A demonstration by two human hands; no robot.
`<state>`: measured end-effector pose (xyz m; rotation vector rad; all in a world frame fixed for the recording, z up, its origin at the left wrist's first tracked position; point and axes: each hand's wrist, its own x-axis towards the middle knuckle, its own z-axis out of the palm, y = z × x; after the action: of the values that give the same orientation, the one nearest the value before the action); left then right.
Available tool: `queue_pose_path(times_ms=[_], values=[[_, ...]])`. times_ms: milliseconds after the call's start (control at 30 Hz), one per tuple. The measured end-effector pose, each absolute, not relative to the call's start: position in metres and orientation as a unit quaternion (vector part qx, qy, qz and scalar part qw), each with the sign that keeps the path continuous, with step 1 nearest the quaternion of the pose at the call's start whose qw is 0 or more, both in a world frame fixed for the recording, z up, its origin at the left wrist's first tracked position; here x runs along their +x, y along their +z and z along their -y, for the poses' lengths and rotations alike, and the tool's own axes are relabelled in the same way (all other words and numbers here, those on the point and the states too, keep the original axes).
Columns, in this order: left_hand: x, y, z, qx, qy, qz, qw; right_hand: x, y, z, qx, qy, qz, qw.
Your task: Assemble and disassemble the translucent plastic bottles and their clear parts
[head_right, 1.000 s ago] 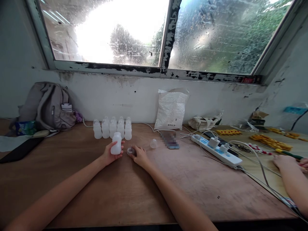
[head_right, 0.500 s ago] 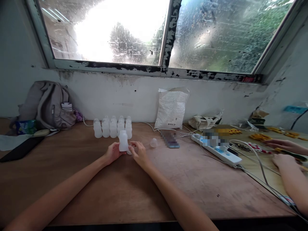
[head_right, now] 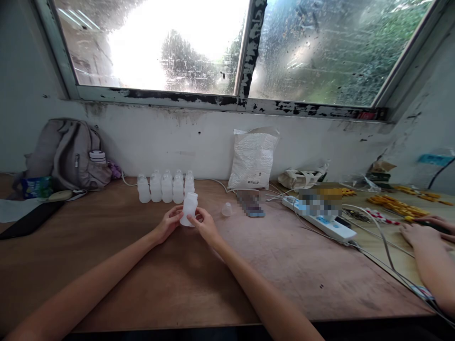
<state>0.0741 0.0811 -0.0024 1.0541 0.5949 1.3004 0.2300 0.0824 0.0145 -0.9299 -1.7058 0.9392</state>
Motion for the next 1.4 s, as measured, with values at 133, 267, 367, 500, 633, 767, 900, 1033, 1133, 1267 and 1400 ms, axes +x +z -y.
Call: queue_pose_path(times_ms=[133, 267, 367, 500, 633, 767, 900, 1033, 1133, 1267, 1400], values=[[0.075, -0.005, -0.082, 0.512, 0.564, -0.305, 0.572, 0.23, 0.013, -0.084, -0.385, 0.401, 0.66, 0.504], [0.076, -0.012, -0.087, 0.571, 0.552, -0.417, 0.442, 0.234, 0.009, -0.098, -0.426, 0.32, 0.603, 0.593], [0.077, -0.017, -0.089, 0.665, 0.495, -0.458, 0.321, 0.237, 0.0, -0.126, -0.486, 0.255, 0.595, 0.587], [0.079, -0.017, -0.088, 0.75, 0.414, -0.467, 0.221, 0.236, -0.014, -0.178, -0.543, 0.206, 0.618, 0.53], [0.079, -0.017, -0.087, 0.762, 0.404, -0.466, 0.2, 0.229, -0.023, -0.222, -0.545, 0.212, 0.628, 0.513], [0.079, -0.019, -0.088, 0.756, 0.413, -0.466, 0.204, 0.221, -0.028, -0.245, -0.538, 0.215, 0.636, 0.51], [0.08, -0.021, -0.089, 0.747, 0.424, -0.459, 0.226, 0.219, -0.032, -0.252, -0.528, 0.211, 0.645, 0.511], [0.08, -0.02, -0.088, 0.733, 0.44, -0.453, 0.254, 0.22, -0.031, -0.251, -0.519, 0.203, 0.65, 0.517], [0.08, -0.018, -0.086, 0.726, 0.442, -0.456, 0.263, 0.221, -0.027, -0.248, -0.52, 0.192, 0.645, 0.526], [0.081, -0.016, -0.085, 0.727, 0.432, -0.468, 0.257, 0.224, -0.018, -0.227, -0.529, 0.161, 0.626, 0.549], [0.082, -0.018, -0.087, 0.734, 0.425, -0.476, 0.234, 0.229, -0.011, -0.174, -0.506, 0.152, 0.653, 0.543]])
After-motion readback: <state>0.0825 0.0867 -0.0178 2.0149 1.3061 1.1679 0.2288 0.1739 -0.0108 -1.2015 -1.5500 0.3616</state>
